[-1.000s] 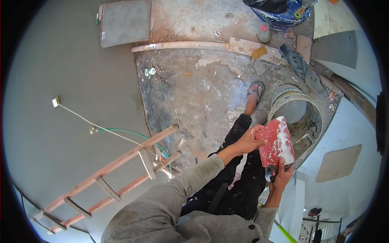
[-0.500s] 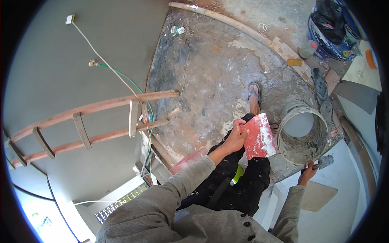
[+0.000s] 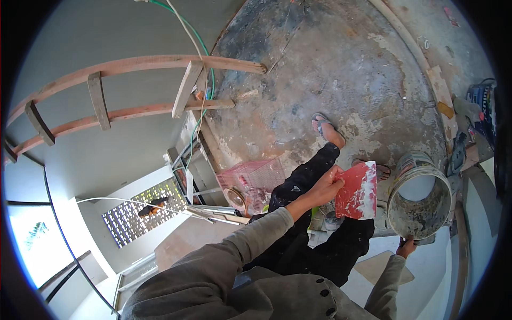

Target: The person scrapes the floor with a trowel, cleans the tools, and empties liquid from a bucket onto the floor. Then, the person scrapes the floor and scoops debris into the bucket.

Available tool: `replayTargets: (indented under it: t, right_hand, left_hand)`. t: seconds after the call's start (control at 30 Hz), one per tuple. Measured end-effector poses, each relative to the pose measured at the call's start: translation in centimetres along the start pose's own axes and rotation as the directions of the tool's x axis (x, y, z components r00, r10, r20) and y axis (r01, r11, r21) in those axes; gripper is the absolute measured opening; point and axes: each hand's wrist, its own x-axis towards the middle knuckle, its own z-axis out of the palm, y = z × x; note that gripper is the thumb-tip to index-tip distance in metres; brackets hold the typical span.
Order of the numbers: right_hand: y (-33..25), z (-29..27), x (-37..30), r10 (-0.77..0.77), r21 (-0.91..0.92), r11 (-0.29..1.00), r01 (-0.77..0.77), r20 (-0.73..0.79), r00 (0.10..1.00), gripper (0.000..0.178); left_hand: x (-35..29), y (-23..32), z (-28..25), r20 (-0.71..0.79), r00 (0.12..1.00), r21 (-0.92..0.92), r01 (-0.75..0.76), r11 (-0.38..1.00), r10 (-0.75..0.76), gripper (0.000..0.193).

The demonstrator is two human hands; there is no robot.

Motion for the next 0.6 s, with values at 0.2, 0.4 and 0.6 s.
replayTargets:
  t: [0.2,0.4,0.6]
  right_hand:
    - [-5.1,7.9,-7.5,-0.200,-0.070,0.975,0.211,0.135,0.970,0.036]
    - [-8.7,22.0,-15.2,-0.297,-0.227,0.929,0.292,0.013,0.955,0.040]
    - [-8.9,31.8,-25.8,-0.376,-0.426,0.813,0.397,0.138,0.916,0.041]
  left_hand:
    - [-0.4,-2.2,-5.3,-0.059,0.998,-0.154,-0.019,0.988,0.009,0.009]
    - [-1.6,-1.8,-12.2,-0.146,0.989,-0.124,0.004,0.992,-0.022,0.006]
    - [-2.7,-5.9,-18.8,-0.402,0.914,-0.292,-0.184,0.938,0.054,0.009]
